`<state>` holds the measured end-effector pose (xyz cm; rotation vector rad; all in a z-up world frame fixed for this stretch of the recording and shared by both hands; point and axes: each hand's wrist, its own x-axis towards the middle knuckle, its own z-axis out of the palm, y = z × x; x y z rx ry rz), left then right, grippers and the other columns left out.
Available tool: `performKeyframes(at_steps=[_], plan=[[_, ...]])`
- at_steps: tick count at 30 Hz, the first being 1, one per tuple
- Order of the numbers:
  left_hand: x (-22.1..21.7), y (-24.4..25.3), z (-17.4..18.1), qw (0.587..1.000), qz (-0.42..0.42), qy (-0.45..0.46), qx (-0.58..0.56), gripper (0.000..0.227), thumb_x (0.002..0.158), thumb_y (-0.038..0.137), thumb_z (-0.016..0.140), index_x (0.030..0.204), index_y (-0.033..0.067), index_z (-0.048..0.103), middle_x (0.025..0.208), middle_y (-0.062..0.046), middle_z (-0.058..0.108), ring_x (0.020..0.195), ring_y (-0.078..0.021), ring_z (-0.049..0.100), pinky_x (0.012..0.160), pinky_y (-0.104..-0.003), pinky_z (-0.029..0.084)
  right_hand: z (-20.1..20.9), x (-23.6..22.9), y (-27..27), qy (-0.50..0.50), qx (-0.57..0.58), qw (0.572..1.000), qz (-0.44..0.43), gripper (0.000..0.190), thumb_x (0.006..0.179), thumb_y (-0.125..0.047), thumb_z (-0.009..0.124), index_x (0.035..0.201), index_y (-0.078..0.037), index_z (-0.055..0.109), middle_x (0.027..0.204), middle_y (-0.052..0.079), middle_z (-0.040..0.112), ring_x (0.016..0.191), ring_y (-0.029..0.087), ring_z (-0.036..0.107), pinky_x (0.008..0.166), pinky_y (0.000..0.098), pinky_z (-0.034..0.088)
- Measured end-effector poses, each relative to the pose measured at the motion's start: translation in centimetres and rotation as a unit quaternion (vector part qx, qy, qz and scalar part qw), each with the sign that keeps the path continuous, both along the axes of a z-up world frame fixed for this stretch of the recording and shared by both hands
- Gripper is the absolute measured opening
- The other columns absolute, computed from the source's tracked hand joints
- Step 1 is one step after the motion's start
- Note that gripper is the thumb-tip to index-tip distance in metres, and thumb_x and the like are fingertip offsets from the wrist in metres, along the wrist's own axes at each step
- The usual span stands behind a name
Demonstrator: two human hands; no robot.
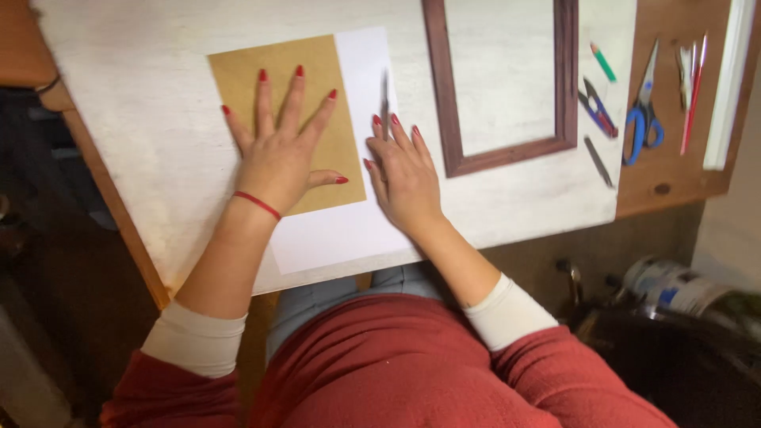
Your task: Unwrap a new art frame, remove the backing and glass, and mark a new piece of backing paper for cutting.
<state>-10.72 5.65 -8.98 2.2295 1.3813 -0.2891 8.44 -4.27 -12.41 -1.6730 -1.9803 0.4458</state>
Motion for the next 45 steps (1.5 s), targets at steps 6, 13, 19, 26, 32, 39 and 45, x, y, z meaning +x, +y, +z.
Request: performKeyframes(at_steps=[6,13,19,26,32,39,45], plan=[[-0.5,0.0,1.1,0.999,0.025,-0.002,-0.034,0.121,0.060,0.071,0.076,0.161,0.0394,0.018,0.171,-0.003,-0.003,0.153,-0.0422,-0.011,0.109,-0.083,0.002,0.4,-1.1,0.2,-0.015,-0.015,1.000,0.005,0.024,0.098,-0.010,0.068,0.121,-0.003,0.063,0.136,0.022,0.065,0.141,0.042,0.051,0.121,0.0586,0.033],[2.0,-2.8,-6.2,0.977,0.168,-0.116,0.065,0.077,0.086,0.041,0.077,0.151,0.0388,0.036,0.172,0.001,0.010,0.158,-0.0360,-0.005,0.120,-0.074,-0.004,1.0,-2.1,5.5,-0.037,0.066,0.993,0.090,0.030,0.097,-0.003,0.071,0.125,0.001,0.060,0.142,0.025,0.064,0.143,0.043,0.055,0.120,0.0522,0.044],[2.6,-4.5,-3.9,0.970,0.224,-0.074,0.054,0.075,0.087,0.039,0.063,0.158,0.0241,0.043,0.169,-0.005,0.015,0.156,-0.0348,0.002,0.121,-0.064,-0.005,-0.5,-3.4,12.8,-0.005,0.003,0.968,0.253,0.034,0.099,-0.006,0.073,0.129,0.002,0.057,0.127,0.025,0.066,0.118,0.039,0.066,0.107,0.0429,0.053],[3.5,-10.7,-4.5,0.931,0.340,-0.068,0.115,0.065,0.100,0.045,0.056,0.161,0.0294,0.041,0.175,-0.006,0.016,0.162,-0.0345,0.012,0.130,-0.057,0.004,-2.2,-4.5,12.8,-0.074,0.011,0.950,0.303,0.043,0.099,-0.005,0.075,0.136,0.002,0.054,0.143,0.027,0.062,0.138,0.043,0.059,0.131,0.0493,0.035],[4.0,-13.1,-4.5,0.909,0.375,-0.085,0.158,0.064,0.107,0.042,0.058,0.166,0.0277,0.038,0.175,-0.008,0.014,0.162,-0.0371,0.013,0.127,-0.069,0.009,-2.5,-4.0,13.6,-0.056,0.016,0.944,0.324,0.050,0.102,-0.006,0.075,0.142,0.003,0.046,0.159,0.030,0.047,0.142,0.040,0.056,0.123,0.0403,0.042],[4.9,-13.1,-4.5,0.919,0.352,-0.046,0.172,0.068,0.110,0.047,0.059,0.170,0.0233,0.036,0.176,-0.015,0.018,0.162,-0.0415,0.018,0.127,-0.071,0.013,-1.6,-4.5,13.3,-0.080,0.039,0.940,0.330,0.049,0.105,-0.008,0.079,0.139,0.003,0.044,0.161,0.026,0.047,0.146,0.041,0.053,0.127,0.0438,0.037],[4.5,-12.8,-4.5,0.931,0.313,-0.022,0.185,0.078,0.102,0.055,0.063,0.168,0.0229,0.036,0.173,-0.019,0.020,0.158,-0.0462,0.021,0.123,-0.075,0.017,-0.8,-4.5,12.6,-0.014,0.082,0.937,0.339,0.040,0.104,-0.003,0.077,0.131,0.004,0.047,0.151,0.028,0.054,0.138,0.047,0.057,0.124,0.0493,0.039]])
